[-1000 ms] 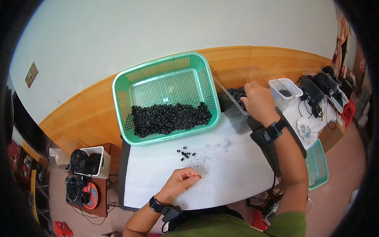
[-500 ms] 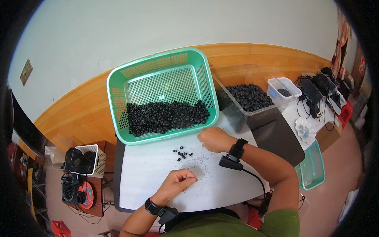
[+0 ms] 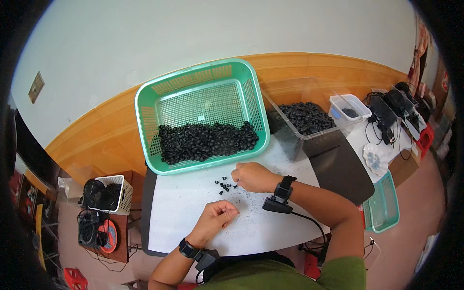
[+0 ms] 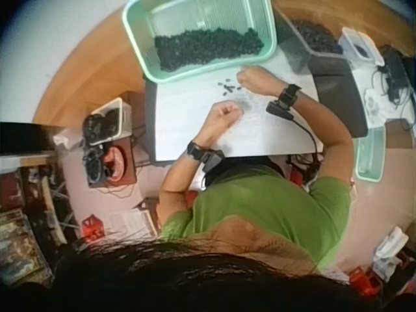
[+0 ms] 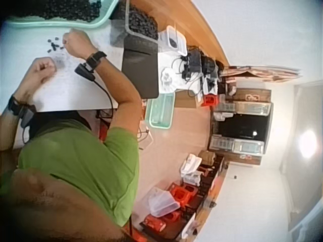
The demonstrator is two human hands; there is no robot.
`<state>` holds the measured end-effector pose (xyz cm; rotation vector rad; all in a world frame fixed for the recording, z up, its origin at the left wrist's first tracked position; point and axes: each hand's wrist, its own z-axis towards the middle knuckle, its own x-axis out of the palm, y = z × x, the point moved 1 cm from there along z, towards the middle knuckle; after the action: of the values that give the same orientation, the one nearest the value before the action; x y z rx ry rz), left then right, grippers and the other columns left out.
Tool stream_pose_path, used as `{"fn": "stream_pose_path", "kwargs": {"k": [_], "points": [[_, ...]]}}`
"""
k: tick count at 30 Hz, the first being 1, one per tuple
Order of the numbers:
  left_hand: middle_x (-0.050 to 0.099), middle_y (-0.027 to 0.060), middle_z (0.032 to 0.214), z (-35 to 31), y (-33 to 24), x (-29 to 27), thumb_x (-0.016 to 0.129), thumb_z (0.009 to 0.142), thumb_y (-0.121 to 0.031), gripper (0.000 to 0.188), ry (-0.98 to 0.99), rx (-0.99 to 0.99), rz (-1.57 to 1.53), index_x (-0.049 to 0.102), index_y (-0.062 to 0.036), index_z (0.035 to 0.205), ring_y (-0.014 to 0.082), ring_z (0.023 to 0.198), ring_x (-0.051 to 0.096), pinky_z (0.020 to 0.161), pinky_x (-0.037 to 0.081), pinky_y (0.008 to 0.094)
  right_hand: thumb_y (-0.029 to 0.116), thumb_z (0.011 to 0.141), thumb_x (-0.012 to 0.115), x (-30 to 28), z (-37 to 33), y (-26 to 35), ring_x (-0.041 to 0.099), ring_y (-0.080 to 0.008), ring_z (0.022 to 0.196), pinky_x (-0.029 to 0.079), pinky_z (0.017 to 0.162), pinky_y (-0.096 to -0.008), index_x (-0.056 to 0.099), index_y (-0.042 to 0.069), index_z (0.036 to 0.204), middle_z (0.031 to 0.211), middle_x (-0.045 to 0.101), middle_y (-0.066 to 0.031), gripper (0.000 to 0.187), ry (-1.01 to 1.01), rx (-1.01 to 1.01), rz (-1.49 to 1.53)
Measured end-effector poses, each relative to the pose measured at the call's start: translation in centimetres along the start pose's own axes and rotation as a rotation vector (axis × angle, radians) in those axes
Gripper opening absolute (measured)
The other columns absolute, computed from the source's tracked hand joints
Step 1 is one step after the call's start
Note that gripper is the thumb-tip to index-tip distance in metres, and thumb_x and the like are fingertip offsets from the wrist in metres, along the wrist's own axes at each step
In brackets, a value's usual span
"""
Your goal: Sorting small black rubber grommets or parts from a workspace into a green basket.
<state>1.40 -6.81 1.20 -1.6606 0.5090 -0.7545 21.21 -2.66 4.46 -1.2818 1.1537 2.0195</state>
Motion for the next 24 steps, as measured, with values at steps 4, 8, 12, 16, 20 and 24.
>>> {"fn": "stream_pose_path", "kwargs": {"k": [4,8,12,16,20,24], "points": [[0.048,-0.0057,0.061,0.1,-0.2,0.0,0.058,0.089,-0.013,0.011,-0.010,0.004,0.019,0.060,-0.0036,0.084,0.0018,0.052,0.038,0.046,0.029,0.0175,0.008,0.071,0.065,0.9,0.0,0.3,0.058,-0.0335,0.074,0.045,0.065,-0.0427,0.059,0.004,0.079,0.081,0.057,-0.0137,0.010,0.051,0.027,0.030],[0.048,-0.0069,0.062,0.1,0.0,-0.1,0.058,0.089,-0.014,0.011,0.002,0.023,0.000,0.059,-0.0041,0.083,0.0007,0.052,0.037,0.046,0.029,0.0172,0.009,0.069,0.067,1.1,-0.1,0.4,0.058,-0.0337,0.076,0.046,0.067,-0.0425,0.060,0.004,0.078,0.081,0.057,-0.0143,0.013,0.045,0.062,-0.037],[0.049,-0.0051,0.061,0.0,0.1,-0.2,0.058,0.089,-0.013,0.011,-0.008,0.025,0.026,0.060,-0.0036,0.084,0.0021,0.051,0.038,0.046,0.031,0.0175,0.007,0.070,0.065,0.0,-0.9,0.2,0.058,-0.0335,0.076,0.046,0.068,-0.0413,0.061,0.002,0.079,0.082,0.058,-0.0151,0.011,0.034,0.111,-0.059],[0.050,-0.0048,0.063,-0.4,-0.2,-0.1,0.058,0.089,-0.012,0.009,-0.017,0.021,0.075,0.061,-0.0039,0.086,0.0019,0.052,0.039,0.046,0.031,0.0173,0.004,0.071,0.062,-1.5,-1.6,1.1,0.059,-0.0339,0.081,0.046,0.071,-0.0410,0.062,0.000,0.080,0.085,0.059,-0.0165,0.010,0.038,0.113,0.018],[0.052,-0.0041,0.064,-1.4,-0.9,-0.3,0.058,0.087,-0.010,0.007,-0.174,-0.017,0.055,0.062,-0.0043,0.087,0.0028,0.053,0.043,0.047,0.033,0.0173,0.004,0.071,0.063,-2.2,-3.2,1.0,0.059,-0.0324,0.075,0.047,0.067,-0.0382,0.062,0.000,0.084,0.081,0.059,-0.0148,0.013,-0.050,0.077,0.042],[0.053,-0.0031,0.066,-2.0,-3.0,-1.8,0.057,0.086,-0.008,0.007,-0.301,-0.011,-0.117,0.061,-0.0040,0.089,0.0047,0.053,0.046,0.047,0.036,0.0181,0.001,0.073,0.060,-3.3,-4.5,1.7,0.059,-0.0316,0.076,0.047,0.067,-0.0376,0.061,-0.001,0.084,0.082,0.059,-0.0153,0.011,-0.111,0.126,0.137]]}}
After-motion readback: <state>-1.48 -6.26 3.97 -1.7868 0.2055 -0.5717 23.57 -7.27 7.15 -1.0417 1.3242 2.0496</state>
